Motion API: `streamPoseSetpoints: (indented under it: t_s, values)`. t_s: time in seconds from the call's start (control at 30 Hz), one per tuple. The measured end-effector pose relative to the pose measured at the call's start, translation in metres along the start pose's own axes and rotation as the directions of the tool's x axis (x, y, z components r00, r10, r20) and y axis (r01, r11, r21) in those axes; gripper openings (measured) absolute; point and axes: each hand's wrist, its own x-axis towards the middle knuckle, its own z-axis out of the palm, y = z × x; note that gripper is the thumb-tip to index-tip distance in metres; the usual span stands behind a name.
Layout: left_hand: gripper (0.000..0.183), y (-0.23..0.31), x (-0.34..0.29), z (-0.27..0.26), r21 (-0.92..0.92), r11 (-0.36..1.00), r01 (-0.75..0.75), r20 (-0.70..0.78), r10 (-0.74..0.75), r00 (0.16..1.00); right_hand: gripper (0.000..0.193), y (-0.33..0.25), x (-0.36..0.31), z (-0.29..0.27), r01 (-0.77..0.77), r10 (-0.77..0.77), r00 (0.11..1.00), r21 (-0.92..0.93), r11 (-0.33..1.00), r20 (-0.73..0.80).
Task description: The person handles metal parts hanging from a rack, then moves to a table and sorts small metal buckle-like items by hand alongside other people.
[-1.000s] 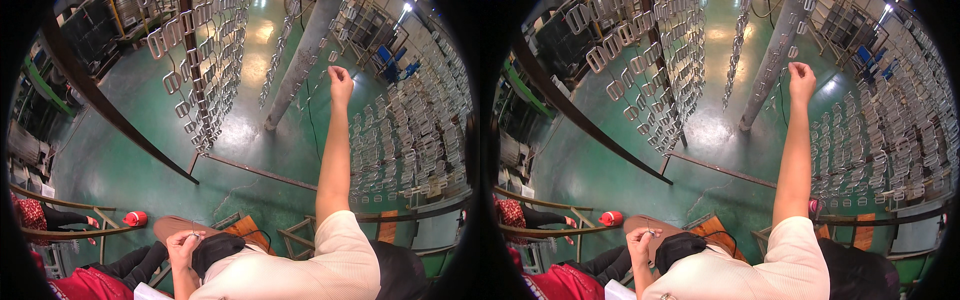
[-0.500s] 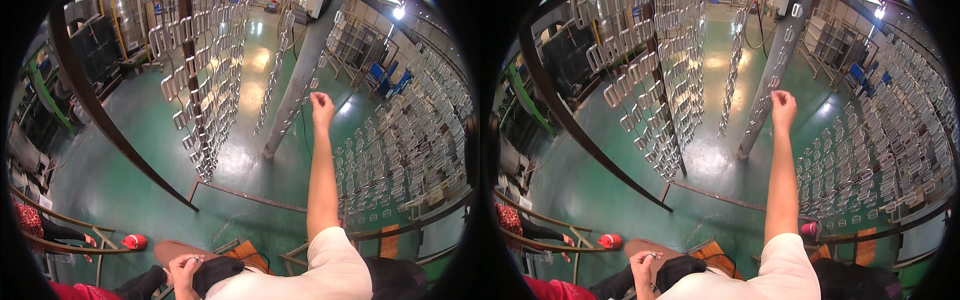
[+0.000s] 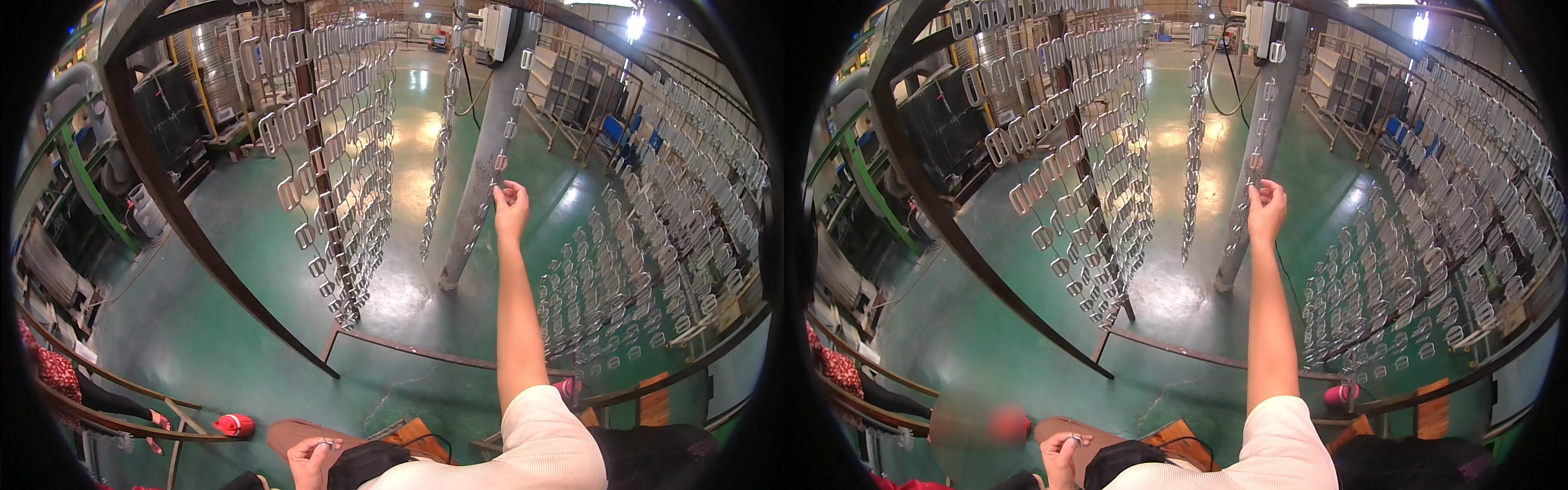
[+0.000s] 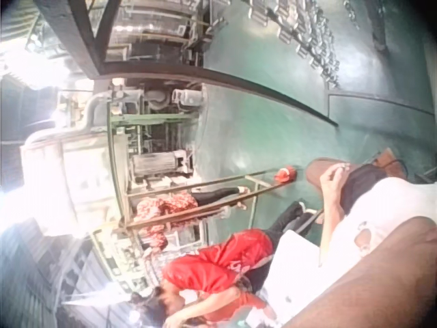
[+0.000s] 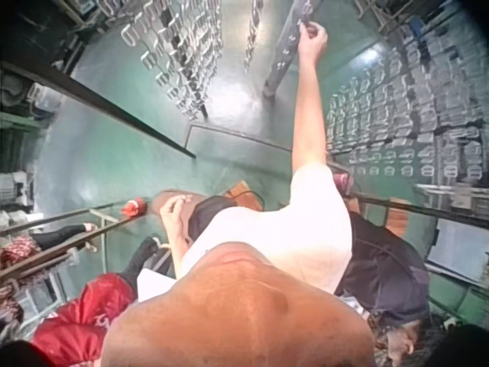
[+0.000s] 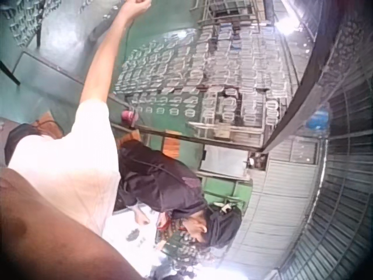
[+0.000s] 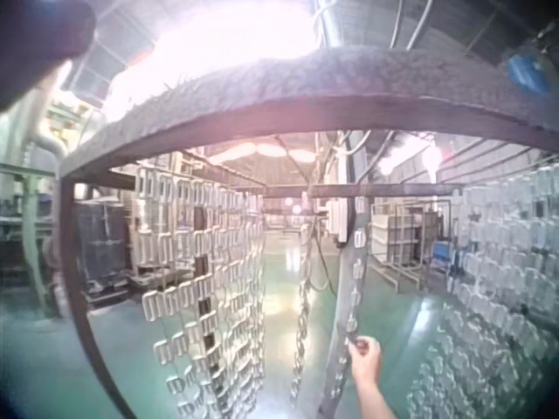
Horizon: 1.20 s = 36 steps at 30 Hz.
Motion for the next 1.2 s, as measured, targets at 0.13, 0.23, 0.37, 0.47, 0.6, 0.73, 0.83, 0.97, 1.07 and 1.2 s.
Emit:
streamPoseSetpoints:
  t_s: [0.13,0.23,0.37,0.47,0.6,0.73,0.83,0.97,1.07,1.2]
  values:
    - [0.011,-0.021,-0.006,-0.011,-0.029,0.992,-0.121,0.009,0.121,0.993,0.026,0.003,-0.054,-0.004,-0.138,0.144,0.987,0.073,0.988,-0.078]
    - [0.01,-0.022,-0.012,-0.009,-0.108,0.983,-0.146,0.005,0.148,0.989,0.025,0.007,-0.134,-0.007,-0.227,0.224,0.974,0.075,0.971,0.044]
    - [0.01,-0.028,-0.03,-0.005,-0.282,0.941,-0.186,-0.052,0.178,0.983,0.021,0.066,-0.3,-0.017,-0.45,0.362,0.733,0.011,0.893,0.576]
    - [0.01,-0.032,-0.05,-0.018,-0.348,0.914,-0.209,-0.26,0.12,0.958,0.01,-0.053,-0.364,-0.034,-0.488,0.187,0.168,-0.083,0.869,0.968]
    - [0.015,-0.03,-0.069,-0.032,-0.366,0.882,-0.297,-0.521,0.07,0.851,0.021,-0.171,-0.395,-0.033,-0.758,-0.447,-0.29,0.083,0.648,0.846]
    - [0.021,-0.027,-0.095,-0.05,-0.26,0.849,-0.461,-0.709,0.156,0.688,0.023,-0.25,-0.418,-0.03,-0.758,-0.56,-0.62,-0.234,0.609,0.549]
    - [0.021,-0.029,-0.118,-0.055,-0.218,0.825,-0.521,-0.818,0.136,0.559,0.021,-0.281,-0.441,-0.038,-0.7,-0.582,-0.708,-0.293,0.651,0.4]
    - [0.021,-0.028,-0.152,-0.055,-0.161,0.813,-0.559,-0.88,0.138,0.454,0.013,-0.306,-0.474,-0.047,-0.587,-0.572,-0.803,-0.388,0.71,0.168]
    - [0.02,-0.039,-0.176,-0.047,-0.12,0.804,-0.583,-0.886,0.178,0.428,0.007,-0.307,-0.498,-0.057,-0.436,-0.535,-0.843,-0.505,0.745,-0.061]
    - [0.021,-0.063,-0.209,-0.022,-0.196,0.645,-0.739,-0.95,0.061,0.305,0.005,-0.315,-0.537,-0.095,-0.563,-0.664,-0.692,-0.363,0.742,-0.284]
